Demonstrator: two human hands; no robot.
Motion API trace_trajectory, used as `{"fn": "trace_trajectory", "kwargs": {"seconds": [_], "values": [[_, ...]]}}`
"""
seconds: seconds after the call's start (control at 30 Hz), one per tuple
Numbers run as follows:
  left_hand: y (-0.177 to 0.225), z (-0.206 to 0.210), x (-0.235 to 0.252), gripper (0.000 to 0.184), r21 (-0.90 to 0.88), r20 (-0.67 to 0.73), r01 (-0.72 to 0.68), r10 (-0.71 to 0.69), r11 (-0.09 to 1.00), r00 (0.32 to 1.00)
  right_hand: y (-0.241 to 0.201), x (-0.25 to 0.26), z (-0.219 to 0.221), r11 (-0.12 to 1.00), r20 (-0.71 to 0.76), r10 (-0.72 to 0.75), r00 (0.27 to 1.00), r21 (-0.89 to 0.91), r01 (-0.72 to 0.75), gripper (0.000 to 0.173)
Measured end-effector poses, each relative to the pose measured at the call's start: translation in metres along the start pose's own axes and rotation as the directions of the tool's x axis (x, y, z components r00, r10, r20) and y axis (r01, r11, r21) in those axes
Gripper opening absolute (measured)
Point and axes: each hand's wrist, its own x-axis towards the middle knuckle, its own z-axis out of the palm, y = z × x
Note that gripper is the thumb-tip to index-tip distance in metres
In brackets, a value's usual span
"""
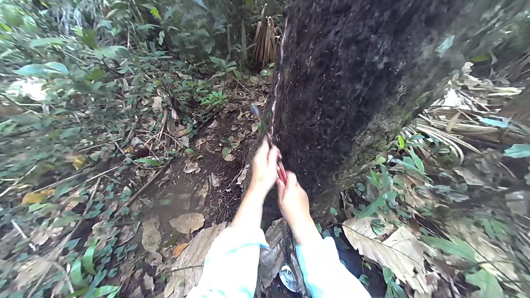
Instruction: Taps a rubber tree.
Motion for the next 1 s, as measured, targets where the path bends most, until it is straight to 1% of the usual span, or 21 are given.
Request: {"fn": "trace_trajectory", "kwargs": {"seconds": [0.03, 0.07, 0.1, 0.17, 0.23, 0.3, 0.37, 0.4, 0.47, 0.53, 0.57, 0.63, 0.73, 0.83, 0.9, 1.0], "values": [[0.018, -0.011, 0.014, 0.047, -0.020, -0.039, -0.078, 0.077, 0.997, 0.996, -0.018, 0.015, -0.007, 0.995, -0.071, -0.097, 0.993, 0.022, 0.099, 0.038], [0.034, -0.022, 0.023, 0.048, -0.025, -0.056, -0.147, 0.146, 0.989, 0.988, -0.032, 0.022, -0.012, 0.985, -0.115, -0.154, 0.981, 0.055, 0.162, 0.038], [0.044, -0.031, 0.025, 0.048, -0.016, -0.045, -0.180, 0.179, 0.984, 0.983, -0.040, 0.020, -0.013, 0.978, -0.136, -0.170, 0.976, 0.101, 0.184, 0.038], [0.042, -0.044, 0.010, 0.048, 0.028, 0.030, -0.166, 0.165, 0.986, 0.986, -0.039, -0.006, -0.003, 0.975, -0.114, -0.112, 0.987, 0.179, 0.131, 0.037], [0.022, -0.048, -0.012, 0.049, 0.065, 0.132, -0.069, 0.060, 0.996, 0.989, -0.025, -0.039, 0.014, 0.980, -0.065, -0.011, 0.998, 0.197, 0.024, 0.037], [-0.001, -0.039, -0.033, 0.049, 0.068, 0.197, 0.052, -0.065, 0.996, 0.978, -0.010, -0.062, 0.031, 0.981, -0.048, 0.083, 0.995, 0.179, -0.073, 0.038], [-0.018, -0.018, -0.049, 0.053, 0.060, 0.226, 0.099, -0.110, 0.993, 0.968, -0.003, -0.073, 0.037, 0.972, -0.010, 0.175, 0.984, 0.161, -0.172, 0.040], [-0.022, -0.008, -0.052, 0.055, 0.071, 0.220, 0.091, -0.105, 0.993, 0.970, -0.002, -0.072, 0.039, 0.969, -0.012, 0.206, 0.979, 0.142, -0.202, 0.042], [-0.028, 0.006, -0.049, 0.055, 0.140, 0.172, 0.033, -0.057, 0.990, 0.983, -0.004, -0.065, 0.041, 0.955, -0.008, 0.276, 0.961, 0.118, -0.273, 0.048], [-0.030, 0.012, -0.040, 0.053, 0.195, 0.126, -0.001, -0.024, 0.981, 0.992, -0.006, -0.053, 0.045, 0.934, 0.048, 0.340, 0.939, 0.102, -0.343, 0.055], [-0.034, 0.013, -0.036, 0.050, 0.205, 0.107, -0.016, -0.006, 0.979, 0.994, -0.005, -0.048, 0.050, 0.931, 0.070, 0.346, 0.936, 0.097, -0.352, 0.056], [-0.046, 0.014, -0.028, 0.042, 0.249, 0.057, -0.049, 0.036, 0.967, 0.998, -0.002, -0.042, 0.066, 0.932, 0.065, 0.336, 0.940, 0.117, -0.342, 0.053], [-0.060, 0.009, -0.018, 0.037, 0.288, 0.083, -0.103, 0.083, 0.952, 0.993, 0.005, -0.033, 0.093, 0.944, -0.005, 0.312, 0.950, 0.118, -0.309, 0.046], [-0.075, 0.006, -0.011, 0.035, 0.297, 0.108, -0.178, 0.152, 0.938, 0.982, 0.015, -0.028, 0.116, 0.938, -0.038, 0.326, 0.945, 0.135, -0.318, 0.045], [-0.081, 0.006, -0.013, 0.034, 0.287, 0.107, -0.204, 0.180, 0.936, 0.978, 0.018, -0.031, 0.121, 0.934, -0.049, 0.335, 0.941, 0.153, -0.324, 0.043], [-0.079, 0.007, -0.018, 0.032, 0.238, 0.103, -0.189, 0.168, 0.953, 0.980, 0.013, -0.039, 0.111, 0.947, -0.063, 0.314, 0.947, 0.095, -0.307, 0.043]]}}
